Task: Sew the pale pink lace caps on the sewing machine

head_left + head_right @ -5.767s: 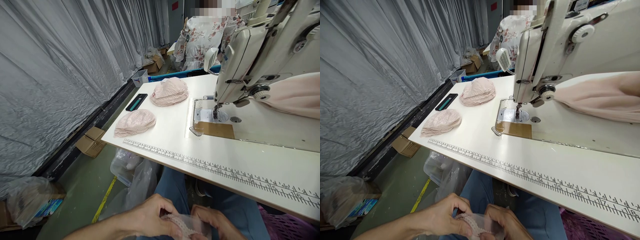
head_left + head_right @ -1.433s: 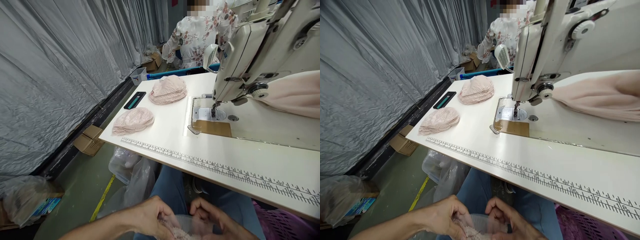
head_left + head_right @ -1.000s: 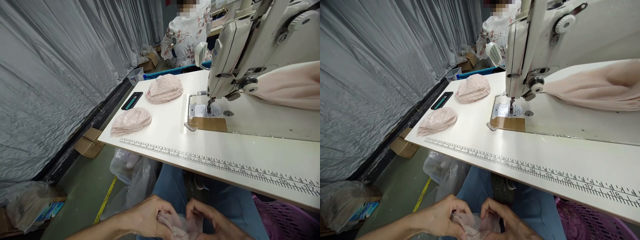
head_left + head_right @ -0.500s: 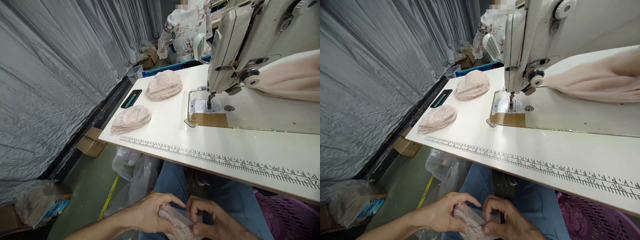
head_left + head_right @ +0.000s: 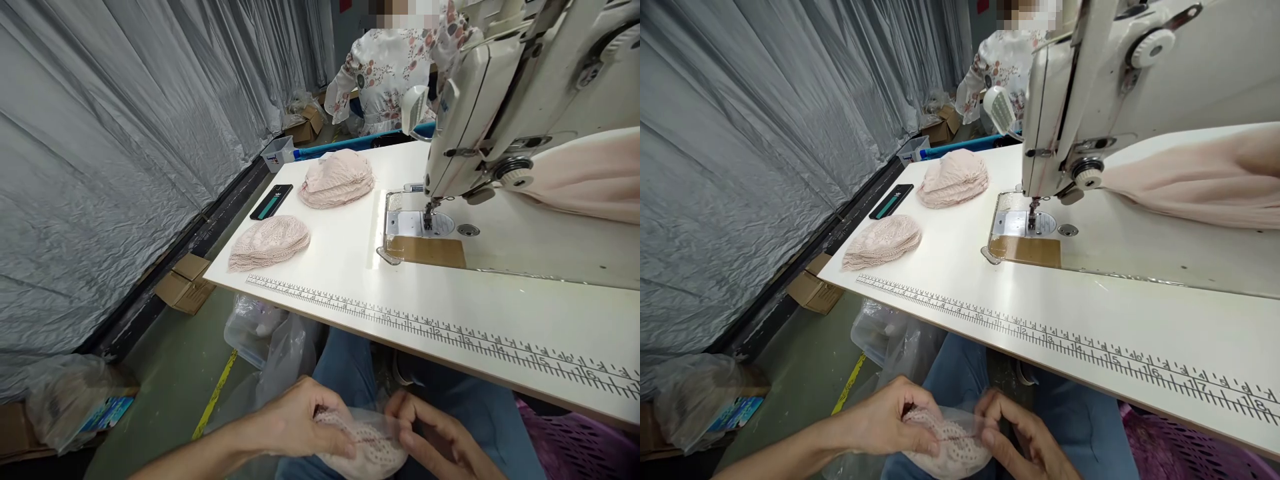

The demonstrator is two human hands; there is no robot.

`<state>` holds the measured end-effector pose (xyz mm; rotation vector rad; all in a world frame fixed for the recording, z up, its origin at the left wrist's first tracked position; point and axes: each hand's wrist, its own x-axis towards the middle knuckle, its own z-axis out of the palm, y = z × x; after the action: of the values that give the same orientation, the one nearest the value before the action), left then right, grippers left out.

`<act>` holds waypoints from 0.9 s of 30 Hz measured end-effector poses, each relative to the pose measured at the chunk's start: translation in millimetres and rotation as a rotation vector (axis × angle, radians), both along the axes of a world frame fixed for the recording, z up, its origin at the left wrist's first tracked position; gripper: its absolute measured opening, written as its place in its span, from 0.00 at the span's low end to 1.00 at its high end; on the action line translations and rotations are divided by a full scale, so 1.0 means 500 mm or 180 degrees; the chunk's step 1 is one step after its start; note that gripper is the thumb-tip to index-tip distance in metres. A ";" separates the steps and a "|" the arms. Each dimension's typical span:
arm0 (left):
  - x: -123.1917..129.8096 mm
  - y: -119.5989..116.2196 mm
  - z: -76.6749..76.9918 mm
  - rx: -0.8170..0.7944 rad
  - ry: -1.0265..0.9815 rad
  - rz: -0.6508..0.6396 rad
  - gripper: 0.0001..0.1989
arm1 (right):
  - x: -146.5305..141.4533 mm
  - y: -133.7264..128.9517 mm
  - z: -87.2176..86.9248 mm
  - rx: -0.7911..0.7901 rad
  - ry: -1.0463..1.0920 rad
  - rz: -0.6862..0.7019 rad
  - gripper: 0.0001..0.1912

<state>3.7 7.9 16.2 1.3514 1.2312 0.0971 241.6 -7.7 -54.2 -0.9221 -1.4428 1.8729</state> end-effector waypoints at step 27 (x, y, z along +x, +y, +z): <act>0.011 -0.005 -0.001 -0.0132 -0.0555 0.0333 0.29 | -0.062 0.004 -0.039 -0.0486 0.0440 0.0666 0.23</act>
<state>9.2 5.5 15.7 1.2160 1.1498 0.2566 210.8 -5.8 -73.7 -0.7167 -1.3718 2.1803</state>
